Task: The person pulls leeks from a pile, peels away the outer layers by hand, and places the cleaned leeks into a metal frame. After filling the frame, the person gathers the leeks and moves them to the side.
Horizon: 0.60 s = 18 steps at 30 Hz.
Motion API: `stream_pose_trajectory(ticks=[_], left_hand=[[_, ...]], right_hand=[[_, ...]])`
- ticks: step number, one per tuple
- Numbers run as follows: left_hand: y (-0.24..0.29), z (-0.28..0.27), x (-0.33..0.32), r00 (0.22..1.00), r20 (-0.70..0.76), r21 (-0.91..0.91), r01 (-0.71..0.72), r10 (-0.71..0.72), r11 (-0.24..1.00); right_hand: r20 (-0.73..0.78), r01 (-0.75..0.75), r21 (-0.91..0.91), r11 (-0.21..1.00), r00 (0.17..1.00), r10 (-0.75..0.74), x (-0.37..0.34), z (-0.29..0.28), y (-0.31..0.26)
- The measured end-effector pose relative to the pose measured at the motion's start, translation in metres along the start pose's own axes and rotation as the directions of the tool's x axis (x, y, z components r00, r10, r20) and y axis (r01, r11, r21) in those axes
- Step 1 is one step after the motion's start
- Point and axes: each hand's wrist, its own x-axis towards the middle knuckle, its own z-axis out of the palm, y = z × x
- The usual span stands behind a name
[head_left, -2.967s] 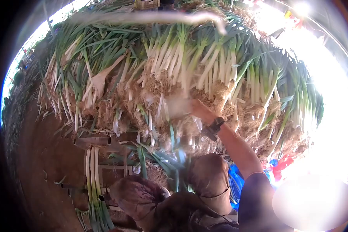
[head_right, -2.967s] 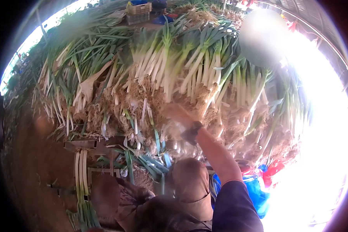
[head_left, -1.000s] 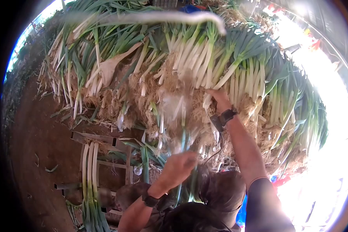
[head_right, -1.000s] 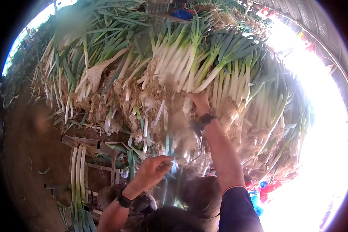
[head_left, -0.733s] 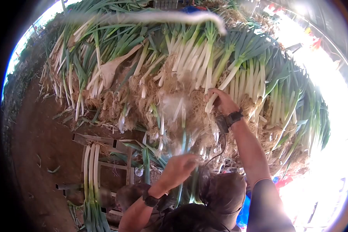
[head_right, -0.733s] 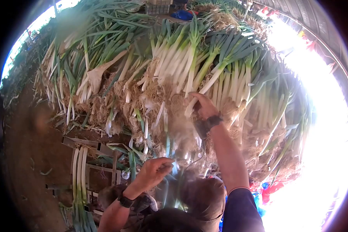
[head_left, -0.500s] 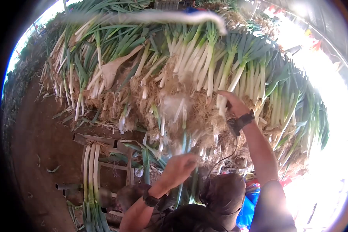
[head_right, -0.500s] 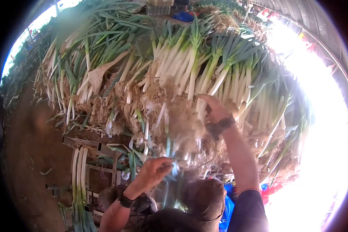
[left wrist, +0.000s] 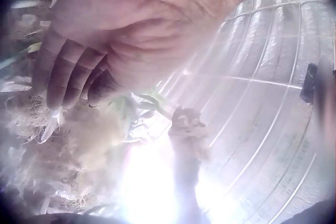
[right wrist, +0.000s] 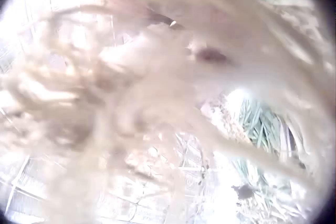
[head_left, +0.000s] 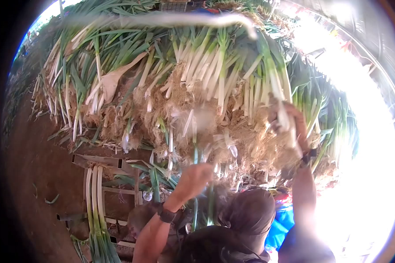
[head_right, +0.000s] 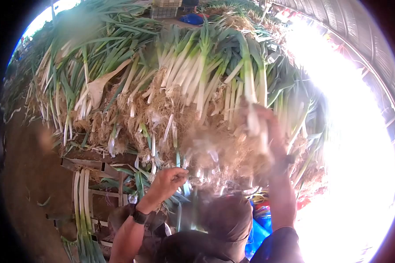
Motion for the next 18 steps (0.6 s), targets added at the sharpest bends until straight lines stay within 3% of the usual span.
stream_pose_trajectory(ticks=[1, 2, 3, 4, 5, 7, 8, 9, 10, 11, 12, 13, 14, 15, 17, 18], left_hand=[[-0.001, 0.001, 0.005, 1.000, 0.003, 0.005, -0.003, 0.003, 1.000], [-0.003, 0.002, 0.008, 0.997, 0.054, 0.042, 0.051, -0.054, 0.998], [-0.005, 0.002, 0.010, 0.989, 0.100, 0.085, 0.105, -0.113, 0.991], [-0.006, 0.004, 0.012, 0.984, 0.095, 0.049, 0.143, -0.148, 0.988], [-0.013, 0.007, 0.013, 0.985, 0.096, 0.063, 0.140, -0.146, 0.988], [-0.028, 0.009, 0.013, 0.992, 0.066, -0.016, 0.106, -0.105, 0.994], [-0.027, 0.004, 0.014, 0.989, 0.106, 0.025, 0.104, -0.106, 0.994], [-0.015, -0.004, 0.015, 0.988, 0.103, 0.042, 0.111, -0.115, 0.993], [0.004, -0.013, 0.016, 0.972, 0.143, 0.102, 0.171, -0.185, 0.980], [0.013, -0.017, 0.014, 0.948, 0.186, 0.158, 0.230, -0.258, 0.960], [-0.001, -0.020, 0.009, 0.971, 0.152, -0.048, 0.191, -0.182, 0.980], [-0.014, -0.024, 0.012, 0.972, 0.144, -0.040, 0.196, -0.188, 0.980], [-0.016, -0.031, 0.015, 0.986, 0.101, 0.004, 0.133, -0.132, 0.991], [-0.016, -0.035, 0.019, 0.995, 0.067, 0.050, 0.074, -0.078, 0.996], [0.010, -0.049, 0.046, 0.983, 0.110, 0.046, 0.143, -0.147, 0.989], [0.010, -0.054, 0.063, 0.984, 0.154, 0.135, 0.070, -0.091, 0.988]], right_hand=[[-0.266, 0.092, 0.080, 0.993, 0.962, -0.067, -0.005, 0.036, 0.029], [-0.561, 0.086, -0.213, 0.973, 0.805, -0.194, -0.009, 0.031, 0.048], [-0.579, -0.041, -0.374, 0.927, 0.791, -0.199, -0.014, 0.042, 0.061], [-0.079, 0.144, -0.475, 0.868, 0.976, -0.205, -0.018, 0.025, 0.077], [-0.074, 0.157, -0.468, 0.870, 0.974, -0.215, -0.019, 0.035, 0.082], [-0.320, -0.026, -0.174, 0.984, 0.947, -0.031, -0.016, 0.057, 0.088], [-0.311, -0.019, -0.160, 0.987, 0.950, -0.032, -0.020, 0.042, 0.100], [-0.187, 0.137, -0.525, 0.840, 0.944, -0.271, -0.022, 0.014, 0.121], [0.011, 0.279, -0.792, 0.544, 0.896, -0.444, -0.022, -0.002, 0.133], [-0.001, 0.275, -0.784, 0.556, 0.896, -0.445, -0.024, -0.002, 0.130], [-0.087, 0.221, -0.126, 0.967, 0.969, -0.233, -0.020, 0.007, 0.117], [0.018, 0.001, 0.603, 0.798, 1.000, -0.015, -0.013, 0.017, 0.102], [0.081, 0.015, 0.637, 0.771, 0.993, -0.086, -0.011, 0.035, 0.085], [0.044, 0.086, 0.671, 0.737, 0.987, -0.154, -0.016, 0.033, 0.080], [-0.064, 0.179, 0.651, 0.738, 0.981, -0.181, -0.021, 0.050, 0.072], [-0.063, 0.175, 0.664, 0.727, 0.982, -0.179, -0.019, 0.042, 0.073]])
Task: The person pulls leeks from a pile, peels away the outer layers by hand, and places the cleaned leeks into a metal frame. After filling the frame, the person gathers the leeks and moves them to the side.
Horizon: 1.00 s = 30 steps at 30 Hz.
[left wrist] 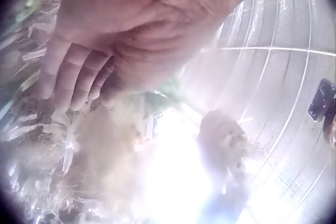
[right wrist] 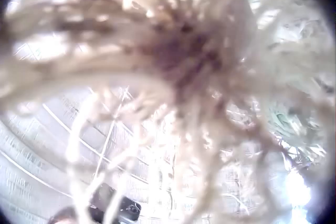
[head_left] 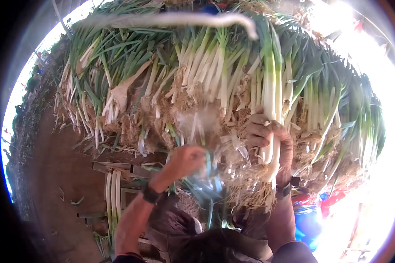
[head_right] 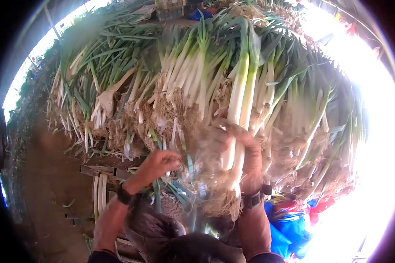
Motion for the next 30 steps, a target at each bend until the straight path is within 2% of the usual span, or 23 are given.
stream_pose_trajectory(ticks=[1, 3, 5, 7, 8, 9, 10, 11, 13, 15, 17, 19, 20, 21, 22, 23, 24, 25, 26, 27, 28, 29, 30], left_hand=[[0.000, -0.007, 0.017, 0.997, 0.048, 0.095, -0.065, 0.061, 0.993], [-0.006, -0.015, 0.062, 0.995, 0.050, 0.125, -0.090, 0.084, 0.988], [-0.003, -0.018, 0.097, 0.994, 0.045, 0.152, -0.108, 0.102, 0.982], [0.018, -0.002, 0.131, 0.967, -0.160, 0.633, -0.053, 0.197, 0.772], [0.019, 0.005, 0.150, 0.969, -0.156, 0.633, -0.051, 0.192, 0.773], [0.016, 0.012, 0.170, 0.969, -0.231, 0.582, 0.060, 0.093, 0.811], [0.009, 0.018, 0.186, 0.954, -0.300, 0.519, 0.169, -0.007, 0.838], [-0.006, 0.026, 0.199, 0.954, -0.301, 0.515, 0.169, -0.007, 0.840], [-0.035, 0.042, 0.219, 0.870, -0.378, 0.705, 0.050, 0.315, 0.707], [-0.013, 0.040, 0.210, 0.870, -0.363, 0.710, 0.025, 0.335, 0.704], [0.016, 0.027, 0.197, 0.866, -0.346, 0.720, 0.000, 0.360, 0.694], [0.039, 0.007, 0.180, 0.914, -0.348, 0.580, 0.035, 0.209, 0.814], [0.053, 0.005, 0.165, 0.911, -0.354, 0.581, 0.038, 0.210, 0.813], [0.067, 0.005, 0.143, 0.940, -0.331, 0.386, 0.058, 0.080, 0.921], [0.074, 0.005, 0.126, 0.960, -0.277, 0.175, 0.095, -0.043, 0.980], [0.072, 0.006, 0.115, 0.957, -0.287, 0.178, 0.102, -0.048, 0.979], [0.070, 0.008, 0.105, 0.962, -0.267, 0.124, 0.087, -0.051, 0.988], [0.070, 0.008, 0.099, 0.968, -0.246, 0.070, 0.062, -0.043, 0.996], [0.068, 0.010, 0.094, 0.944, -0.296, 0.278, -0.060, 0.145, 0.959], [0.071, 0.016, 0.085, 0.945, -0.293, 0.275, -0.062, 0.146, 0.959], [0.076, 0.023, 0.073, 0.956, -0.243, 0.317, -0.081, 0.163, 0.945], [0.083, 0.027, 0.060, 0.964, -0.197, 0.363, -0.096, 0.177, 0.927], [0.091, 0.031, 0.049, 0.977, -0.176, 0.511, -0.010, 0.116, 0.859]], right_hand=[[-0.025, -0.033, -0.057, 0.998, 0.999, 0.032, 0.002, -0.008, -0.004], [-0.052, -0.054, -0.115, 0.992, 0.997, 0.049, 0.002, -0.015, -0.015], [-0.208, -0.088, -0.093, 0.992, 0.976, 0.067, 0.000, -0.017, -0.017], [-0.187, -0.141, -0.091, 0.986, 0.975, 0.122, -0.003, -0.025, -0.021], [-0.209, -0.150, -0.183, 0.972, 0.972, 0.111, -0.004, -0.028, -0.023], [-0.230, -0.161, -0.276, 0.947, 0.968, 0.097, -0.005, -0.031, -0.024], [-0.214, -0.156, -0.265, 0.951, 0.972, 0.100, -0.008, -0.040, -0.025], [-0.216, -0.158, -0.269, 0.950, 0.971, 0.100, -0.007, -0.038, -0.025], [-0.276, -0.132, -0.312, 0.941, 0.960, 0.043, -0.008, -0.032, -0.024], [-0.332, -0.138, -0.352, 0.926, 0.943, 0.014, -0.013, -0.029, -0.026], [-0.502, -0.262, -0.565, 0.783, 0.862, -0.074, -0.016, -0.026, -0.031], [-0.509, -0.282, -0.591, 0.756, 0.857, -0.078, -0.016, -0.020, -0.029], [-0.521, -0.309, -0.613, 0.727, 0.850, -0.078, -0.016, -0.018, -0.027], [-0.517, -0.312, -0.615, 0.724, 0.853, -0.072, -0.016, -0.025, -0.024], [-0.455, -0.282, -0.768, 0.575, 0.872, -0.181, -0.015, -0.040, -0.021], [-0.372, -0.248, -0.883, 0.399, 0.888, -0.270, -0.015, -0.045, -0.015], [-0.301, -0.224, -0.905, 0.362, 0.938, -0.170, -0.014, -0.036, -0.012], [-0.290, -0.218, -0.908, 0.357, 0.943, -0.163, -0.009, -0.046, -0.012], [-0.259, -0.203, -0.924, 0.325, 0.956, -0.138, -0.003, -0.072, -0.014], [-0.239, -0.197, -0.935, 0.296, 0.965, -0.112, 0.000, -0.093, -0.014], [-0.465, -0.301, -0.796, 0.525, 0.859, -0.214, 0.006, -0.104, -0.004], [-0.465, -0.308, -0.794, 0.525, 0.863, -0.197, 0.008, -0.095, 0.002], [-0.365, -0.287, -0.900, 0.327, 0.908, -0.207, 0.010, -0.077, 0.006]])
